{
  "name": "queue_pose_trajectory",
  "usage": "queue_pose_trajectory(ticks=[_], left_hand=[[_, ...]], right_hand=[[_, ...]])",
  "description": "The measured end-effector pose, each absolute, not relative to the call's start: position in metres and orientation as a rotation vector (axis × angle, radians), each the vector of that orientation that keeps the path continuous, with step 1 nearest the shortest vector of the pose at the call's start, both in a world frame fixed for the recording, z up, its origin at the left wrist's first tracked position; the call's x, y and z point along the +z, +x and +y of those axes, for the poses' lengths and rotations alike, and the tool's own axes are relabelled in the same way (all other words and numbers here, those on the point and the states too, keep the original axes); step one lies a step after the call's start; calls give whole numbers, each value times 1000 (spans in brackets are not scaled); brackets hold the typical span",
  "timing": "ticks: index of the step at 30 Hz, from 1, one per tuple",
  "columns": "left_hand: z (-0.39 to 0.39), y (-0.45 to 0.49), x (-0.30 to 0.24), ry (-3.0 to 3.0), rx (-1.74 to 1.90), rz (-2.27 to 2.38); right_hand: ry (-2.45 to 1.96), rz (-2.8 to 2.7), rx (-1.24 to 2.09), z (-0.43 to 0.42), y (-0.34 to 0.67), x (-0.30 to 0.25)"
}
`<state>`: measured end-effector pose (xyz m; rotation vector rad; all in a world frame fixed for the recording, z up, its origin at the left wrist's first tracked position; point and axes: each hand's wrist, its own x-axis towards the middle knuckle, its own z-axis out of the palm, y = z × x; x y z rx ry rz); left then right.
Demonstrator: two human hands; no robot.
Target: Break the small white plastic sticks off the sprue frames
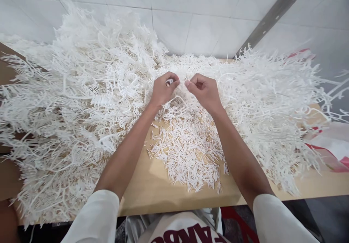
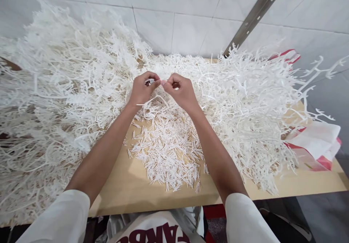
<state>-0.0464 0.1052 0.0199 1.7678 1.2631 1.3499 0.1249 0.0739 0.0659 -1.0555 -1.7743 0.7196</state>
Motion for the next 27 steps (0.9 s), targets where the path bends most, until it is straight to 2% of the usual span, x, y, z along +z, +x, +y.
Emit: queue_pose_trajectory(ticks=[5, 12, 22, 27], left_hand=[[104, -40, 21, 1793, 1274, 1131], [102, -43, 19, 1841, 1198, 1066], [92, -42, 31, 1933, 1120, 1077], [91, -40, 31, 1982, 1136, 1117]], right_hand=[[-1198, -1642, 704, 99, 137, 28], [-1144, -1806, 806, 97, 134, 20], [-1069, -2245, 316, 93, 143, 30], [-1054, -2303, 335, 91, 143, 38]])
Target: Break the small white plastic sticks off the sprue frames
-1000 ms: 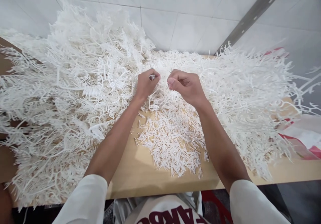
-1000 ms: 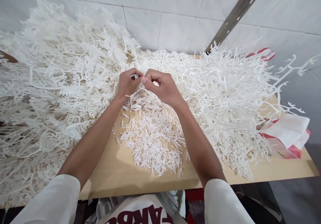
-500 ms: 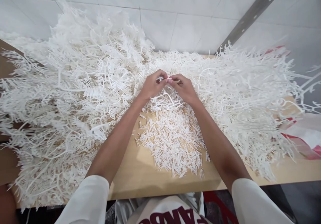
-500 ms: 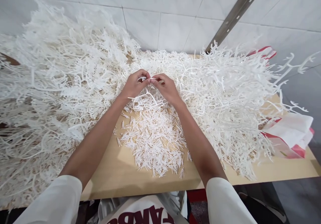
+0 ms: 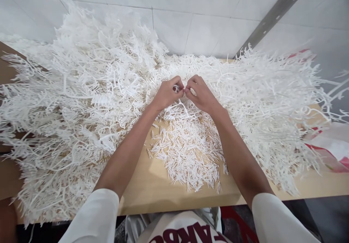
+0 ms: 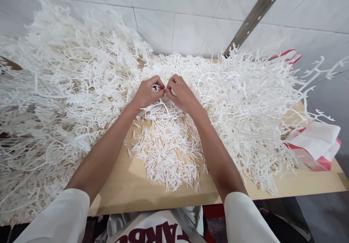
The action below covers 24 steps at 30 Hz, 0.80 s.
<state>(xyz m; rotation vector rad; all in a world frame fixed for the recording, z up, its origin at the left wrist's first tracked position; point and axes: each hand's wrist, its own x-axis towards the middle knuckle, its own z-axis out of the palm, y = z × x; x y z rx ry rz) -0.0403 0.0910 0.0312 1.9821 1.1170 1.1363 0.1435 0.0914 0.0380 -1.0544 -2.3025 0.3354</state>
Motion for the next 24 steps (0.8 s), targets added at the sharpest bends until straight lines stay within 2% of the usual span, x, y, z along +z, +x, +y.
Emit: queue_pose_trajectory(ticks=[6, 12, 14, 19, 24], left_hand=[[100, -45, 21, 1948, 1212, 1249], [103, -45, 22, 1839, 1259, 1099], [102, -44, 23, 1844, 1214, 1050], [99, -45, 25, 1896, 1158, 1022], [96, -46, 28, 1846, 1161, 1016]], right_hand=[[-901, -2236, 641, 71, 120, 66], [-1140, -1717, 487, 82, 129, 58], [-1186, -1659, 554, 91, 138, 50], [-1222, -1934, 748, 95, 146, 48], [-1257, -2070, 690, 89, 143, 52]])
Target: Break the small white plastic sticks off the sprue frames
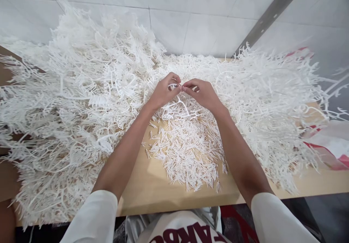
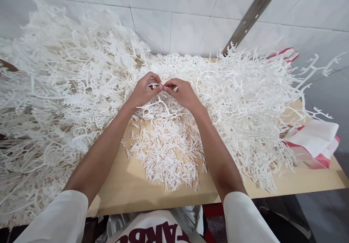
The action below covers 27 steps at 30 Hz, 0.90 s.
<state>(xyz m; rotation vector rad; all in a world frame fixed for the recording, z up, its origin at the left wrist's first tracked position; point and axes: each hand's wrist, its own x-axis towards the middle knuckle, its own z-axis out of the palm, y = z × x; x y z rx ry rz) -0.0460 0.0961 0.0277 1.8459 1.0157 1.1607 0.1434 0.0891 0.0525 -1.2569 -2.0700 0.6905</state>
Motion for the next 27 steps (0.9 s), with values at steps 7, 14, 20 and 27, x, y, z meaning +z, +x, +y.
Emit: queue_pose_trajectory(ticks=[7, 14, 20, 27], left_hand=[[89, -41, 35, 1783, 1111, 940], [85, -26, 34, 1578, 1224, 896], [85, -28, 34, 1549, 1229, 856], [84, -19, 30, 1331, 1184, 745]], right_hand=[[-1292, -2189, 510, 88, 138, 48], [-1300, -2347, 6, 81, 133, 50], [-1279, -2265, -227, 79, 131, 42], [-1188, -2165, -283, 81, 133, 40]])
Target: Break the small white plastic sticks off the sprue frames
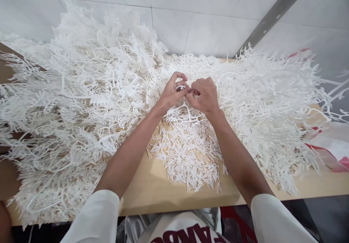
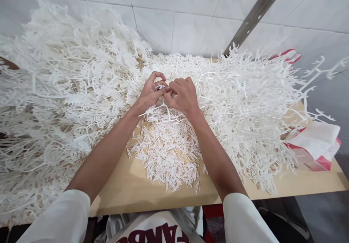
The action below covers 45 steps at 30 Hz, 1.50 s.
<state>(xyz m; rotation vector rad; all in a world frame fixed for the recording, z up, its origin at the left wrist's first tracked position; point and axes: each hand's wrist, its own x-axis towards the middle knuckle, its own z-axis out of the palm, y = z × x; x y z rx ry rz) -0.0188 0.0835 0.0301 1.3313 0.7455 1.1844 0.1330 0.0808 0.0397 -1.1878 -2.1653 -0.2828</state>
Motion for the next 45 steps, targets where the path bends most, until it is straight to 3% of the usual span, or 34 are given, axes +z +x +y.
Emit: queue_pose_trajectory(ticks=[8, 17, 23, 27, 33, 40, 45], left_hand=[[85, -5, 26, 979, 1255, 739], [98, -17, 24, 1304, 1375, 865], [96, -31, 33, 1597, 1401, 957], [93, -34, 39, 1724, 1378, 1010], [91, -29, 38, 1932, 1315, 1063], [90, -28, 34, 1596, 1320, 859], [97, -28, 24, 1438, 1334, 829]], right_hand=[[-1085, -1960, -212, 79, 133, 35], [-1156, -1547, 507, 83, 132, 52], [-1196, -1606, 746, 87, 138, 59], [-1177, -1822, 761, 85, 140, 63], [-1288, -1871, 519, 82, 137, 60], [-1107, -1688, 941, 85, 128, 54], [-1097, -1613, 917, 92, 136, 55]])
